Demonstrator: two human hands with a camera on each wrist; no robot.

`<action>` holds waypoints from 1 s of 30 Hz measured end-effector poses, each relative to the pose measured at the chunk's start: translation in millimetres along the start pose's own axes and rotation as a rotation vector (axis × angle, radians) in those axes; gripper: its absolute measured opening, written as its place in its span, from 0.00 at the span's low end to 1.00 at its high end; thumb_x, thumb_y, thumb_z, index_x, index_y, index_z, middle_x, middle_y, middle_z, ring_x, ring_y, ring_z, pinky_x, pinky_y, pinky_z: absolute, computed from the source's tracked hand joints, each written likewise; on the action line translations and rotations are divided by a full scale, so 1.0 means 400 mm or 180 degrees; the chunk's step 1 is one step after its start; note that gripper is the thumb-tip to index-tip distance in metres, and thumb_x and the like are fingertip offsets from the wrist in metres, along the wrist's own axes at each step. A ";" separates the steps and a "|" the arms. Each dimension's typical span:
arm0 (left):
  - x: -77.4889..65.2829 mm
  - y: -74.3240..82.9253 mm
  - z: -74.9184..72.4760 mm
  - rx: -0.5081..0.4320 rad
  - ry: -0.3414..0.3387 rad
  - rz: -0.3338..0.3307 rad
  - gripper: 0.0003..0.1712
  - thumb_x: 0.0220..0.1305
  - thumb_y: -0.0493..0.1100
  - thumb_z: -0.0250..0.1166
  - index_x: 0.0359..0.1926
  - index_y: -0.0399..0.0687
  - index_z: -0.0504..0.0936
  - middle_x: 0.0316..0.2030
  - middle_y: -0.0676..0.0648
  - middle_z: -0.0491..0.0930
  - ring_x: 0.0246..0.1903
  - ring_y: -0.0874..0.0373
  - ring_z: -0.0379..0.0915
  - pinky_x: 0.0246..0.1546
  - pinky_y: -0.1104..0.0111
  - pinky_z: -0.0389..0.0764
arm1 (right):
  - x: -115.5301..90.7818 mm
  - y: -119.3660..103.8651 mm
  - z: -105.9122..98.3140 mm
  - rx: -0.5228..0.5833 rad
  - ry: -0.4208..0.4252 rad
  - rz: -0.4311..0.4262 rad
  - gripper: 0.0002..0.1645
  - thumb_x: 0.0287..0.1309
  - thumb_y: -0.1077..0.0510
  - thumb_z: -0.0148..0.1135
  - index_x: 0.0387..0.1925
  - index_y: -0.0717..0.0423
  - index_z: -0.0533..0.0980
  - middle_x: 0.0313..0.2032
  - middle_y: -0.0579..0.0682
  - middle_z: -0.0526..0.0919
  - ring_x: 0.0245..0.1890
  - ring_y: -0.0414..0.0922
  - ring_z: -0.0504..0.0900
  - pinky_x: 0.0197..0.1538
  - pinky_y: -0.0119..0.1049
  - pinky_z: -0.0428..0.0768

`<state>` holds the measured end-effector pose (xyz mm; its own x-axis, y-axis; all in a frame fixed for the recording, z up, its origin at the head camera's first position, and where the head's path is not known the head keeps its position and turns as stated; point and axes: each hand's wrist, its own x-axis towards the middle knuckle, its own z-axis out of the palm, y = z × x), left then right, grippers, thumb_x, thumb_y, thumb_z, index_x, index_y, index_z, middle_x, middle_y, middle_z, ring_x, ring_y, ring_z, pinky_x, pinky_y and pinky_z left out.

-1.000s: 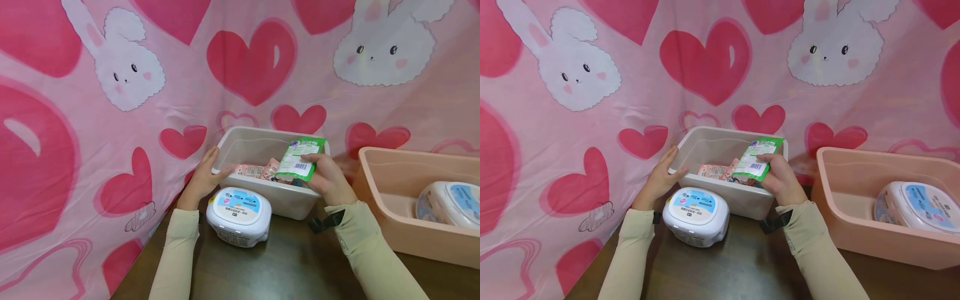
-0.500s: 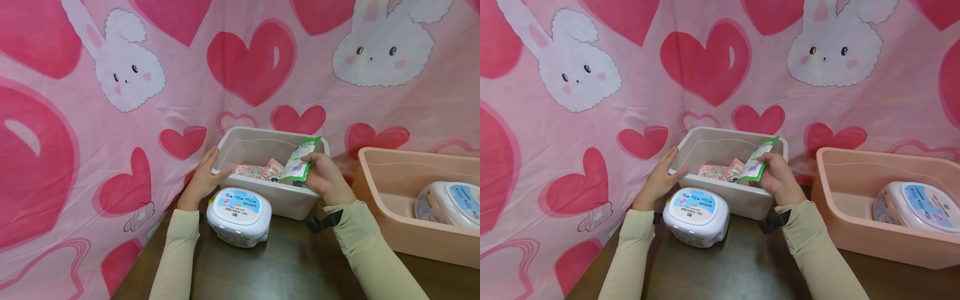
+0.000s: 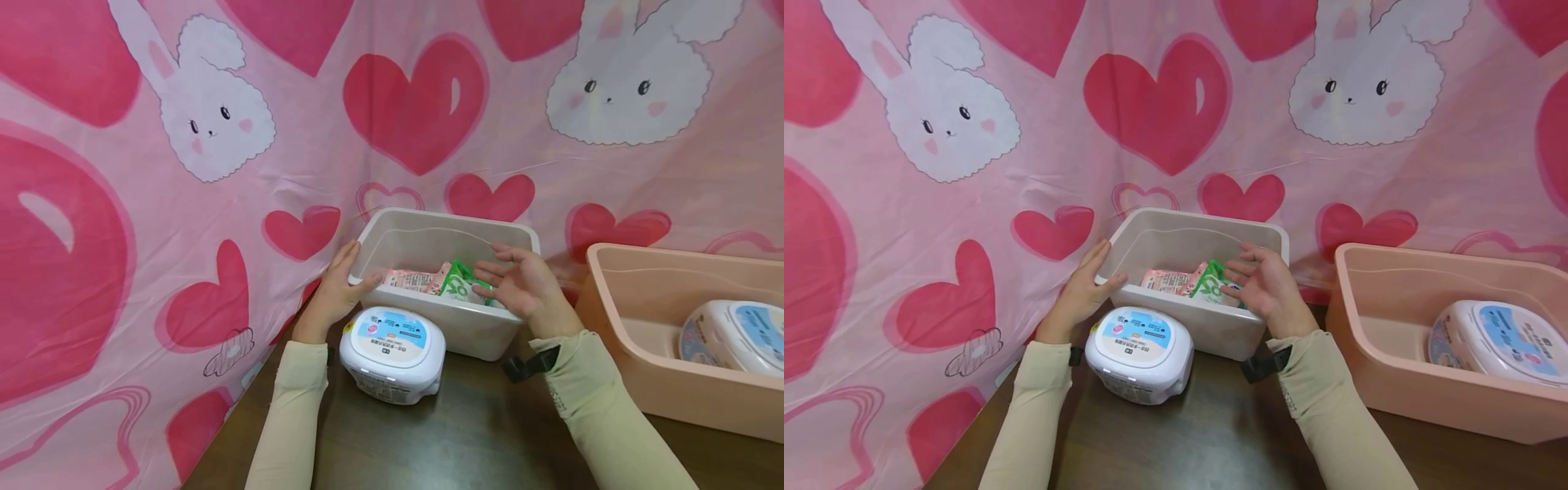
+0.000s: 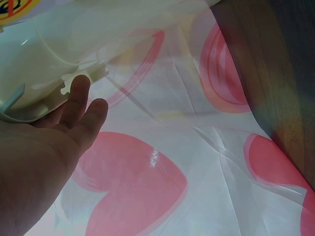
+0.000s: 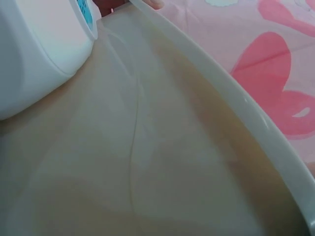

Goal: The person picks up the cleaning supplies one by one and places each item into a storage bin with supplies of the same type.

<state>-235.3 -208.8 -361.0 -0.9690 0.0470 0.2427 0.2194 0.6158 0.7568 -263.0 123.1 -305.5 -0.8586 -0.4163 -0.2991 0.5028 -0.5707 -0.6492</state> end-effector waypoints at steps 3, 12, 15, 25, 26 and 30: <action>-0.002 0.003 -0.001 -0.0009 0.0003 -0.0013 0.55 0.62 0.66 0.65 0.80 0.49 0.51 0.78 0.47 0.46 0.74 0.44 0.47 0.69 0.40 0.54 | -0.003 0.002 -0.001 -0.0012 -0.0060 -0.0059 0.38 0.78 0.56 0.39 0.82 0.39 0.41 0.80 0.54 0.36 0.78 0.55 0.40 0.75 0.55 0.45; -0.003 0.010 0.009 -0.0012 0.0002 0.0004 0.55 0.62 0.65 0.66 0.80 0.49 0.51 0.79 0.46 0.46 0.74 0.43 0.46 0.69 0.39 0.53 | -0.017 0.014 0.001 -0.1355 -0.0294 -0.0676 0.33 0.78 0.57 0.43 0.79 0.51 0.51 0.73 0.58 0.61 0.69 0.55 0.67 0.70 0.53 0.64; -0.002 0.011 0.016 -0.0014 -0.0007 -0.0006 0.55 0.62 0.66 0.66 0.80 0.49 0.52 0.78 0.46 0.47 0.74 0.43 0.46 0.69 0.40 0.53 | -0.029 0.016 -0.003 -0.1950 -0.0296 -0.0944 0.30 0.77 0.57 0.45 0.76 0.58 0.59 0.65 0.57 0.73 0.59 0.49 0.79 0.64 0.49 0.73; -0.006 0.013 0.011 0.0017 -0.0011 -0.0041 0.58 0.60 0.70 0.65 0.81 0.52 0.51 0.79 0.48 0.46 0.74 0.44 0.45 0.68 0.39 0.55 | -0.118 -0.007 -0.012 -0.4374 -0.0262 -0.1572 0.26 0.73 0.57 0.56 0.68 0.59 0.71 0.61 0.63 0.77 0.60 0.60 0.77 0.58 0.56 0.77; -0.007 0.014 0.009 0.0015 -0.0006 -0.0037 0.57 0.60 0.69 0.65 0.81 0.51 0.51 0.79 0.47 0.46 0.74 0.44 0.45 0.69 0.39 0.54 | -0.129 -0.009 -0.011 -0.4579 -0.0272 -0.1653 0.25 0.73 0.56 0.57 0.67 0.59 0.72 0.60 0.62 0.78 0.60 0.60 0.77 0.58 0.57 0.77; -0.012 0.014 0.003 0.0006 0.0021 -0.0055 0.56 0.62 0.66 0.66 0.81 0.50 0.50 0.79 0.47 0.46 0.74 0.43 0.46 0.69 0.39 0.54 | -0.172 -0.014 -0.009 -0.5153 -0.0181 -0.1855 0.24 0.72 0.54 0.58 0.65 0.56 0.75 0.59 0.58 0.80 0.58 0.59 0.78 0.53 0.56 0.80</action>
<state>-229.5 -204.6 -358.6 -0.9719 0.0310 0.2335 0.2023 0.6180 0.7597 -207.1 157.3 -283.8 -0.8550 -0.4726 0.2137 -0.4842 0.5798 -0.6553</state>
